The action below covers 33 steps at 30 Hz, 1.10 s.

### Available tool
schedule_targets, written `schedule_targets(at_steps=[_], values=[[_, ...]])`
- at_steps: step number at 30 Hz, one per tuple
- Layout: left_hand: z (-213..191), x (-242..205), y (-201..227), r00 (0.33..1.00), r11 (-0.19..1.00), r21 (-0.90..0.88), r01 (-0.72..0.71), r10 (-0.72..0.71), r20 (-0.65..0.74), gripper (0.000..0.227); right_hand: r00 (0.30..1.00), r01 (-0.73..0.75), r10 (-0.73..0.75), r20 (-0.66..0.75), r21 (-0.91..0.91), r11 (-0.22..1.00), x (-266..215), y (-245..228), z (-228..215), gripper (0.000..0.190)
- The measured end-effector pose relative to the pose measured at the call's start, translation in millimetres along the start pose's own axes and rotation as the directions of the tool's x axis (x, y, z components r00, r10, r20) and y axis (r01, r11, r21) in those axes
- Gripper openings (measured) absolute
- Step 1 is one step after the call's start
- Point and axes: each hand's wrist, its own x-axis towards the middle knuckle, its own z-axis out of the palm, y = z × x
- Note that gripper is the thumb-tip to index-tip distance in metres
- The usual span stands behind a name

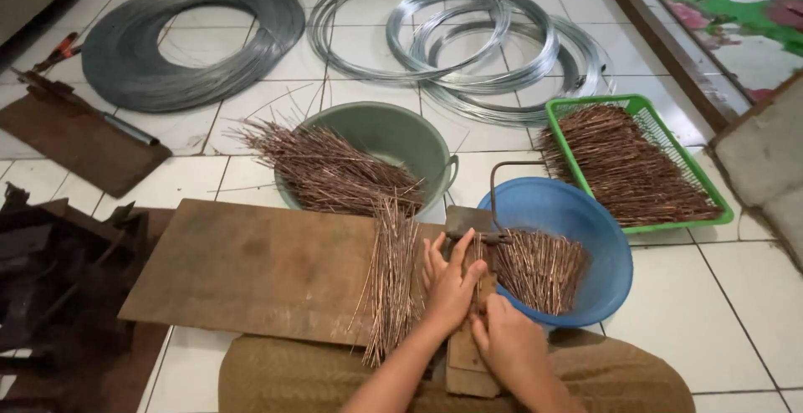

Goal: Trimming thin metal rods to length using a manual lever-action cutting tool.

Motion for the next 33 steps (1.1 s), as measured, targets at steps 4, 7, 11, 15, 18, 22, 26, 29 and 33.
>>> schedule_targets(at_steps=[4, 7, 11, 15, 18, 22, 26, 29, 33], values=[[-2.5, -3.5, 5.1, 1.000, 0.999, 0.050, -0.001, 0.002, -0.024, 0.060, 0.964, -0.245, 0.196, 0.182, 0.308, 0.919, 14.5, 10.9, -29.1, 0.017], [-5.5, -5.4, 10.0, 1.000, 1.000, 0.025, 0.018, -0.018, 0.000, 0.061, 0.948, -0.318, 0.284, 0.143, 0.389, 0.865, 21.3, 4.9, -60.8, 0.021], [0.4, -1.5, -2.0, 0.998, 0.999, 0.035, -0.041, 0.042, -0.037, 0.067, 0.967, -0.249, 0.240, 0.081, 0.464, 0.850, 51.3, 11.2, -60.1, 0.020], [-1.3, -2.3, 0.7, 0.997, 0.999, 0.011, -0.052, 0.052, -0.059, 0.072, 0.983, -0.162, 0.180, -0.028, 0.327, 0.931, 80.9, -8.7, -60.2, 0.020], [-2.9, -2.6, 3.1, 0.998, 0.999, 0.003, -0.035, 0.035, -0.053, 0.073, 0.985, -0.111, 0.140, -0.101, 0.252, 0.961, 100.8, -20.9, -59.4, 0.022], [4.5, 1.1, -6.4, 0.986, 0.993, 0.062, -0.097, 0.104, -0.129, 0.062, 0.953, -0.181, 0.280, -0.111, 0.532, 0.827, 106.4, -14.2, -92.1, 0.023], [3.8, -5.0, -5.7, 0.974, 0.993, 0.042, -0.115, 0.121, -0.193, 0.069, 0.890, -0.328, 0.455, -0.040, 0.637, 0.698, 103.8, 59.0, -84.8, 0.020], [1.8, -1.5, -7.6, 0.927, 0.962, 0.197, -0.187, 0.240, -0.290, 0.060, 0.882, -0.457, 0.468, 0.045, 0.323, 0.829, 101.7, 106.0, -51.5, 0.021], [-17.5, 0.9, -14.4, 0.945, 0.976, 0.211, -0.050, 0.114, -0.307, 0.042, 0.879, -0.476, 0.474, 0.049, 0.041, 0.878, 92.1, 129.3, -4.7, 0.027]])
